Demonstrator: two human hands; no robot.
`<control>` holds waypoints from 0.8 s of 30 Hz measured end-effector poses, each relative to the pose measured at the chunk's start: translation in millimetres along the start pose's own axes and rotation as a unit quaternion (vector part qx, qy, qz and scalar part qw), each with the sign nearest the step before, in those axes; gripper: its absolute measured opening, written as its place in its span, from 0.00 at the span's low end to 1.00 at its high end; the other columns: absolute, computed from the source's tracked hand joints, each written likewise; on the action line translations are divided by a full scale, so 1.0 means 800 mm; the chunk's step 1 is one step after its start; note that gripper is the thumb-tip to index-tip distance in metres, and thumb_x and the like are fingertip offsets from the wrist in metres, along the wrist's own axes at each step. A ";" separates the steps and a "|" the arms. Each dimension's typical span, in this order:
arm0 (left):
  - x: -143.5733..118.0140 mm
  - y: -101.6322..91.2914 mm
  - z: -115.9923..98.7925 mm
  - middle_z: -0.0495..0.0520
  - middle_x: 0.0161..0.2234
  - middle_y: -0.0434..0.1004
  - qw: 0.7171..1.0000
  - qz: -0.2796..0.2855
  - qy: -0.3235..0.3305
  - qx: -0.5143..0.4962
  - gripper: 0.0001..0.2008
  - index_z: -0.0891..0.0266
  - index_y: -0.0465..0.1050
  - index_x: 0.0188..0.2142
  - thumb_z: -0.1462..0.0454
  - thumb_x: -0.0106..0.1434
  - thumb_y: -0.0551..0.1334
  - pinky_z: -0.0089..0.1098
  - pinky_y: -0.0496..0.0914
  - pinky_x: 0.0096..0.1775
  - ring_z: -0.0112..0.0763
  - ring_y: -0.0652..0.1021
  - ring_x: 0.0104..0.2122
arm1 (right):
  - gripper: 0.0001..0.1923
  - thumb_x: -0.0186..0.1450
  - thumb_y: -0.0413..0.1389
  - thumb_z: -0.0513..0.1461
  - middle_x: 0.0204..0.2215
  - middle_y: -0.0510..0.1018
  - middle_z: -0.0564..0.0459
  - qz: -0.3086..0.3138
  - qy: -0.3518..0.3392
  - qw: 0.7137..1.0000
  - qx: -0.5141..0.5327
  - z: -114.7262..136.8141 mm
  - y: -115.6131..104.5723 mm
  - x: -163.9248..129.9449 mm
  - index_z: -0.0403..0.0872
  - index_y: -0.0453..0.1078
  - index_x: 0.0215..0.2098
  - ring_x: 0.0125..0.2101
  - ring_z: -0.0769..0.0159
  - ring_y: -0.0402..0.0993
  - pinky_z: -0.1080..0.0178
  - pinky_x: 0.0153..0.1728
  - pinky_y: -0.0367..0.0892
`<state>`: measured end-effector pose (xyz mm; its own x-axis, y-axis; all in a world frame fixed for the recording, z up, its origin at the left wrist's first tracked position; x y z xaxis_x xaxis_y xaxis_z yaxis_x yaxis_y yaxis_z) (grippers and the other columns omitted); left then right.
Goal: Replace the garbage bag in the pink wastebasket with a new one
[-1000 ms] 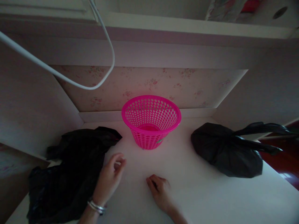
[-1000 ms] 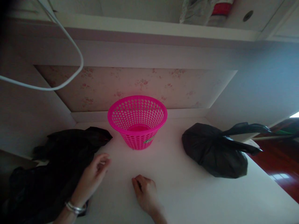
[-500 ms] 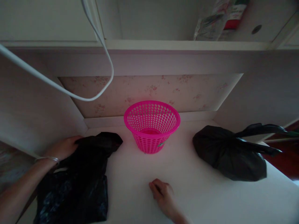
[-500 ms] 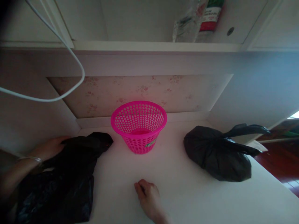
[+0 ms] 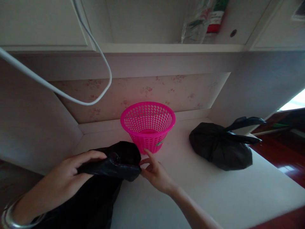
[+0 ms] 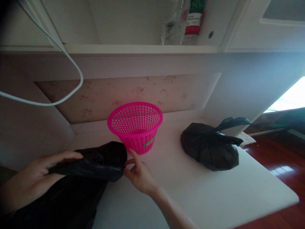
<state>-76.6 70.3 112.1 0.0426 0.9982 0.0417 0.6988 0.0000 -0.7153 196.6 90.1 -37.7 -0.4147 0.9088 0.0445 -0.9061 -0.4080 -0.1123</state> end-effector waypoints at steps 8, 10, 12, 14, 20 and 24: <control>-0.012 0.016 -0.019 0.49 0.42 0.85 0.999 0.021 0.037 0.020 0.16 0.46 0.84 0.39 0.51 0.55 0.61 0.39 0.77 0.44 0.49 0.82 0.42 | 0.08 0.66 0.60 0.41 0.46 0.71 0.48 0.061 -0.072 0.991 -0.091 0.016 0.007 -0.037 0.49 0.76 0.44 0.39 0.66 0.73 0.62 0.40 0.72; -0.008 0.012 -0.011 0.49 0.44 0.85 0.998 0.016 0.037 0.037 0.18 0.47 0.83 0.42 0.54 0.53 0.61 0.40 0.76 0.47 0.49 0.82 0.45 | 0.10 0.71 0.53 0.43 0.46 0.70 0.47 0.048 -0.075 0.995 -0.051 0.020 -0.004 -0.050 0.48 0.73 0.37 0.39 0.66 0.73 0.63 0.39 0.72; 0.001 0.005 0.000 0.50 0.45 0.84 0.999 0.006 0.032 0.043 0.20 0.49 0.82 0.43 0.57 0.51 0.60 0.40 0.76 0.47 0.48 0.81 0.45 | 0.13 0.73 0.49 0.46 0.50 0.69 0.45 0.041 -0.052 0.998 -0.001 0.019 -0.022 -0.066 0.48 0.69 0.38 0.40 0.65 0.73 0.62 0.38 0.72; 0.013 -0.003 0.011 0.52 0.44 0.84 0.998 -0.014 0.030 0.053 0.19 0.52 0.81 0.43 0.56 0.53 0.61 0.40 0.75 0.48 0.47 0.81 0.44 | 0.15 0.74 0.47 0.50 0.48 0.71 0.45 0.023 -0.017 0.999 0.034 0.015 -0.047 -0.085 0.49 0.66 0.40 0.40 0.64 0.73 0.61 0.38 0.72; 0.046 -0.004 0.043 0.56 0.43 0.83 0.995 -0.072 -0.005 0.062 0.23 0.58 0.79 0.41 0.44 0.59 0.59 0.44 0.70 0.54 0.48 0.80 0.44 | 0.19 0.73 0.47 0.53 0.33 0.71 0.52 -0.041 0.058 0.995 -0.073 0.019 -0.114 -0.138 0.49 0.68 0.38 0.35 0.65 0.67 0.63 0.39 0.68; 0.057 0.023 0.043 0.58 0.47 0.80 0.992 -0.106 -0.009 -0.066 0.27 0.61 0.74 0.44 0.41 0.63 0.57 0.43 0.70 0.55 0.47 0.77 0.50 | 0.16 0.71 0.52 0.52 0.38 0.74 0.52 -0.008 0.044 0.994 -0.104 0.029 -0.121 -0.136 0.51 0.68 0.48 0.35 0.65 0.69 0.64 0.39 0.68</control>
<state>-86.6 117.9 76.8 -0.1277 0.9775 0.1681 0.7776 0.2039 -0.5948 327.6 28.3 -8.7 -0.3835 0.9228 -0.0382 -0.8716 -0.3753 -0.3154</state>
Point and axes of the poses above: each hand's wrist, its own x-axis towards the middle knuckle, its own y-axis out of the palm, z = x × y, the point moved 4 cm from there along x, towards the middle knuckle
